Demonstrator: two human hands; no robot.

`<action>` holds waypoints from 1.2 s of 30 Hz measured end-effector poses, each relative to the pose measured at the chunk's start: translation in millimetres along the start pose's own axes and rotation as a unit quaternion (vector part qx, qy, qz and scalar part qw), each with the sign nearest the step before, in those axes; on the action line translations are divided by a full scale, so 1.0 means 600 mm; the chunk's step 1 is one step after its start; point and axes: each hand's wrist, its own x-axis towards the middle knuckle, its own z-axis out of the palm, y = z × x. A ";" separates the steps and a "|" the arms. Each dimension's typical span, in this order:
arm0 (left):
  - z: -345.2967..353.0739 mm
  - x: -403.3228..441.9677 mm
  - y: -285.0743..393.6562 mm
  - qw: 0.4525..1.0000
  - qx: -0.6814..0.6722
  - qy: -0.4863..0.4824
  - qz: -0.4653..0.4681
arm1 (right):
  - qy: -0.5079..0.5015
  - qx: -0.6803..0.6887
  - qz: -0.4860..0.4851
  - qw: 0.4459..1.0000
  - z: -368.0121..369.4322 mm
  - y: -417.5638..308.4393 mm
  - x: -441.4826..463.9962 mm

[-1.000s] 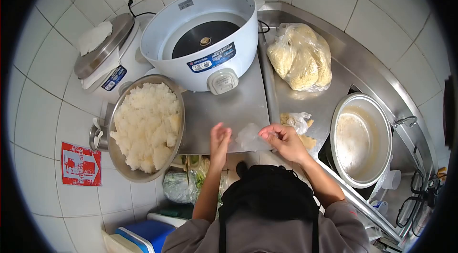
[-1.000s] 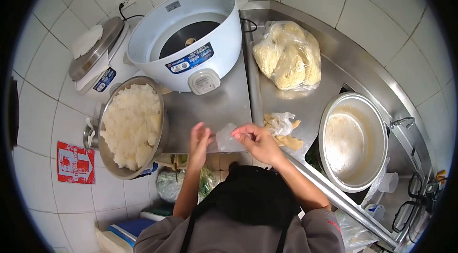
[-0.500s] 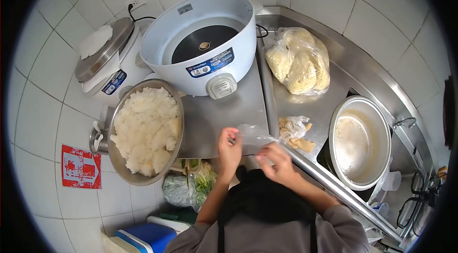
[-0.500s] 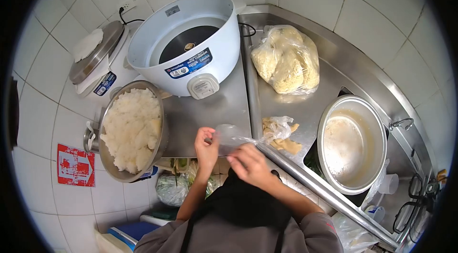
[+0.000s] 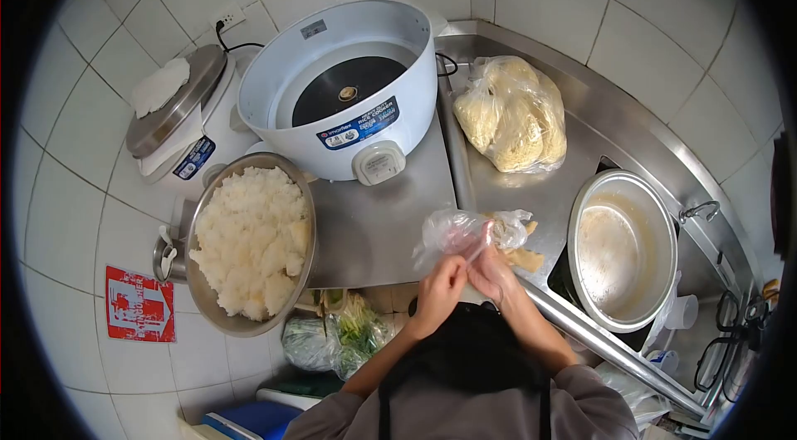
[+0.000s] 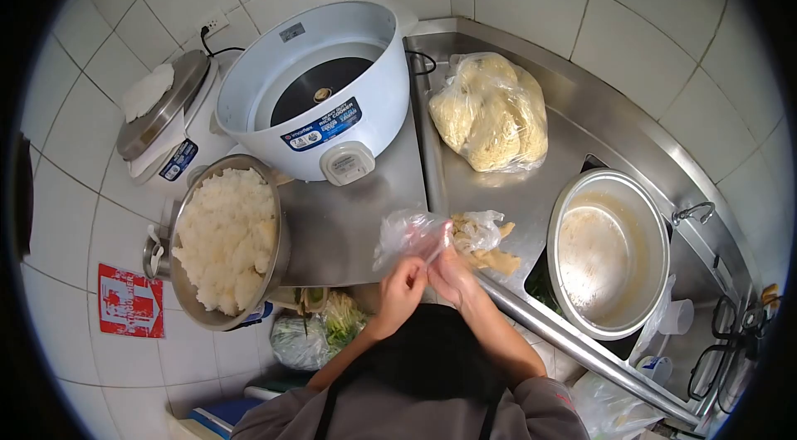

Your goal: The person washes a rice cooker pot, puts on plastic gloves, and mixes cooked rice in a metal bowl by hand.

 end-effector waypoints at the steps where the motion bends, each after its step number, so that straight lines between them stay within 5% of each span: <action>1: -0.005 0.003 0.009 0.999 0.022 -0.016 0.042 | -0.045 0.068 0.029 0.996 0.009 0.002 -0.005; 2: -0.015 0.002 0.027 0.995 0.044 -0.034 0.079 | -0.141 0.018 0.063 0.988 -0.030 0.003 0.011; 5: -0.054 0.015 0.084 0.987 0.045 -0.075 0.137 | -0.132 0.021 0.093 0.987 0.006 -0.032 -0.022; 8: -0.070 0.059 0.090 0.972 0.100 0.167 0.131 | -0.178 -0.095 0.059 0.978 0.001 -0.032 -0.028; 10: -0.078 0.075 0.079 0.966 0.116 0.193 0.129 | -0.188 -0.149 0.071 0.968 -0.005 -0.020 -0.035; 12: -0.078 0.078 0.024 0.987 0.083 0.067 0.122 | -0.194 -0.207 0.105 0.953 -0.043 -0.009 -0.040; 15: -0.133 0.102 -0.013 0.985 -0.038 0.148 -0.076 | -0.190 -0.215 0.104 0.952 -0.014 -0.038 -0.062; 18: -0.147 0.131 0.023 0.972 -0.141 0.137 -0.128 | -0.166 -0.180 0.101 0.964 -0.024 -0.055 -0.072; 21: -0.102 0.125 0.059 0.974 0.034 0.200 0.097 | -0.084 -0.205 -0.011 0.975 -0.008 -0.042 -0.051; 25: -0.074 0.120 0.088 0.945 0.190 0.040 0.265 | 0.006 -0.240 -0.055 0.969 0.017 -0.022 -0.045; 30: -0.076 0.139 0.084 0.975 0.134 0.042 0.173 | 0.075 -0.424 -0.203 0.880 0.022 -0.020 -0.036; 33: -0.078 0.122 0.070 0.991 0.079 0.014 0.111 | 0.095 -0.271 -0.174 0.942 0.023 -0.020 -0.031; 36: -0.070 0.121 0.060 0.992 0.039 -0.052 0.112 | 0.069 -0.299 -0.217 0.927 0.026 -0.010 -0.024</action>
